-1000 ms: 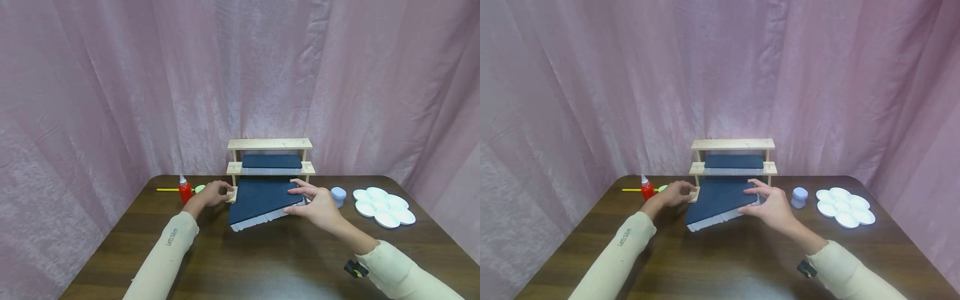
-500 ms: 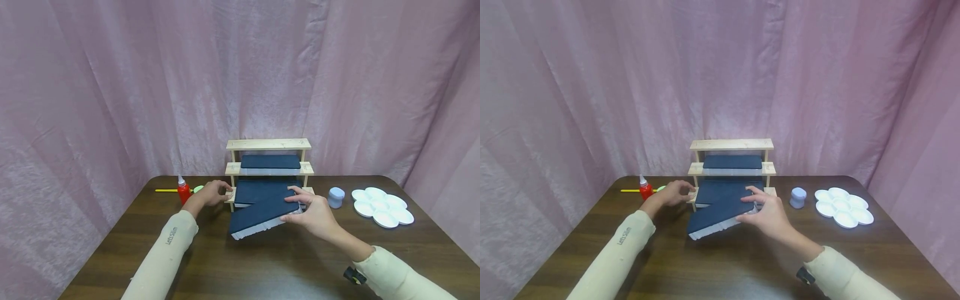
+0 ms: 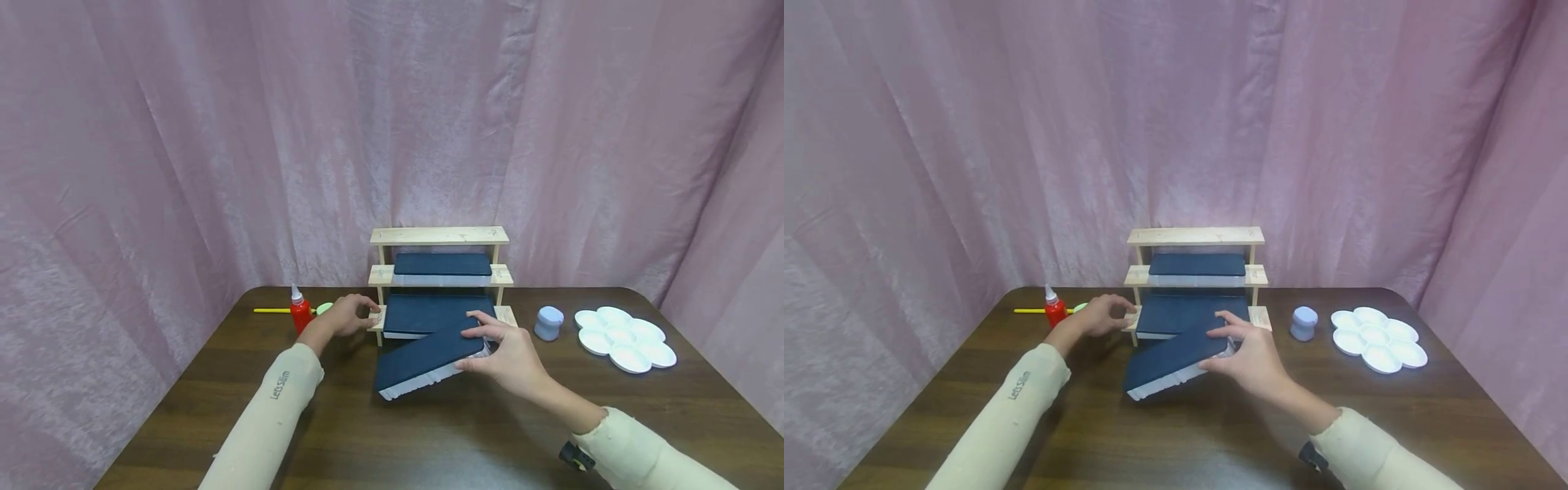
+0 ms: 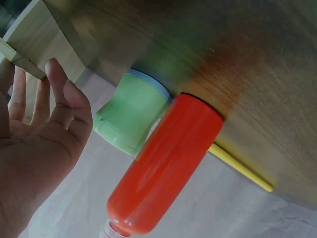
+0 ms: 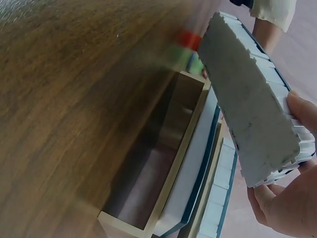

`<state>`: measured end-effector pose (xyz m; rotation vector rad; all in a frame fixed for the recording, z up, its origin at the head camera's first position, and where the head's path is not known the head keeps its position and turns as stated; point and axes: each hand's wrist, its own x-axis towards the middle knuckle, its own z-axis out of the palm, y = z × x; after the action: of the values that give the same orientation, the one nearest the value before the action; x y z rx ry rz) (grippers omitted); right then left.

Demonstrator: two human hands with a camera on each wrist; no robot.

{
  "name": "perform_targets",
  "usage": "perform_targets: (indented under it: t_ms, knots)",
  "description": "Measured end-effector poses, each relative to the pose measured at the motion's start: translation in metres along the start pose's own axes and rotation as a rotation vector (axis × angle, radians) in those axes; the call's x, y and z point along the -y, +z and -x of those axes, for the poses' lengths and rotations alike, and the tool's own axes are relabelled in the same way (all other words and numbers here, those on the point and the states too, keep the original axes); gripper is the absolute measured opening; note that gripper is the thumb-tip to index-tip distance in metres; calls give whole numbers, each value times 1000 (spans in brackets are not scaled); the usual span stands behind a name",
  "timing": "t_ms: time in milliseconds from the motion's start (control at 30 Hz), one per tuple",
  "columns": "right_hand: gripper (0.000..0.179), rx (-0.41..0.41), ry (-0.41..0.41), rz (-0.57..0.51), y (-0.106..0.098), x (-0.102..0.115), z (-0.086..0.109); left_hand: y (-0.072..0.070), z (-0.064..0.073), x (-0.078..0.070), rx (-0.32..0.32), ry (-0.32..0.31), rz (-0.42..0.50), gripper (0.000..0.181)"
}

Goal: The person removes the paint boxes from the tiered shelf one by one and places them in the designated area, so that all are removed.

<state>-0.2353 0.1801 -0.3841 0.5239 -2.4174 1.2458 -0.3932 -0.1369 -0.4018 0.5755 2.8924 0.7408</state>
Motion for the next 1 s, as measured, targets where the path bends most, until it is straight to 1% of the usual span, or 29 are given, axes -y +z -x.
perform_targets:
  t_ms: [367,733,1000]
  knots:
    - [50,-1,-20,1,7,-2,1,-1,1,-1,1,2,8,29]
    - [48,-3,-30,30,11,-4,1,-1,0,-2,8,-21,16,30]
    - [42,26,-40,65,11,-4,1,-2,1,-3,14,-31,22,30]
